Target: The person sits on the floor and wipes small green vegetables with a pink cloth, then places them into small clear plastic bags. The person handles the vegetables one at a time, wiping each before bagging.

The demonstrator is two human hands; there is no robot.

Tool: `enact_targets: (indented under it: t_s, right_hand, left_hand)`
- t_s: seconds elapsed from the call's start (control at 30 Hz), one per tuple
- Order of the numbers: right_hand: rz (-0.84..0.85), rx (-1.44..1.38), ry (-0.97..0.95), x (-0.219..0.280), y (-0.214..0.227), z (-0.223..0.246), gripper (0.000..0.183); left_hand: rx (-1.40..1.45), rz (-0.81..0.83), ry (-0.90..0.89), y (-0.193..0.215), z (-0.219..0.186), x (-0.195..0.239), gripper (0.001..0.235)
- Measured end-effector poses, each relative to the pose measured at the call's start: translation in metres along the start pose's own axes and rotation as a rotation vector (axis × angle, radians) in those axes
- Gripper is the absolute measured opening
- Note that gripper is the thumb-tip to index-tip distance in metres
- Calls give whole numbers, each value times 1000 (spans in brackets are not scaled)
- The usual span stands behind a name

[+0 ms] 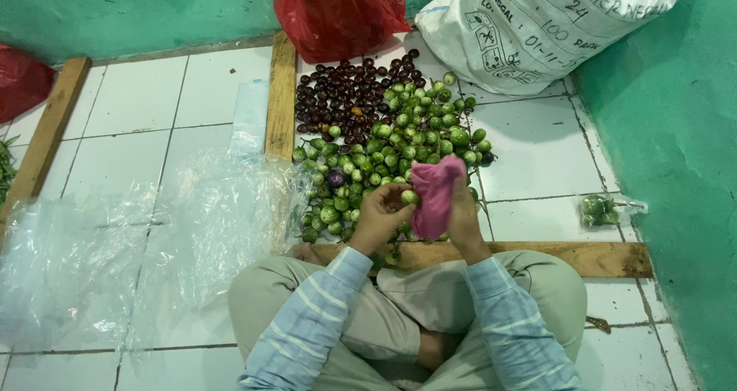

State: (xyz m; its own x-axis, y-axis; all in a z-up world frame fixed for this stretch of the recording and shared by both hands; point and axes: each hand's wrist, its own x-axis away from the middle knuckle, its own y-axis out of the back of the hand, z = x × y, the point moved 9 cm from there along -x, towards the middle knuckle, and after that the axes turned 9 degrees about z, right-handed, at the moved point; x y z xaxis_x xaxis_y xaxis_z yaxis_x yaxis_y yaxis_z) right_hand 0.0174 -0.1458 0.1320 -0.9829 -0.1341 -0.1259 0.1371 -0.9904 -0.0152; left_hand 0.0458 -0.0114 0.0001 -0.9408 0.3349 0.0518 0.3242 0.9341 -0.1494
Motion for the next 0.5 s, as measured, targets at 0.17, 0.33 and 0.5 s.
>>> enact_targets:
  t_s: [0.17,0.33,0.5]
  right_hand:
    - [134,243,-81,10,-2,-109,36]
    - [135,269,-28,4,6,-139,23]
    - [-29,296,23,5,8,-109,30]
  left_hand:
    - [-437,-60,-246,-19,-45,16,60]
    - [-628,-60,-336,-23,-29,18,69]
    - [-562,-95,-381,-24,-43,18,46]
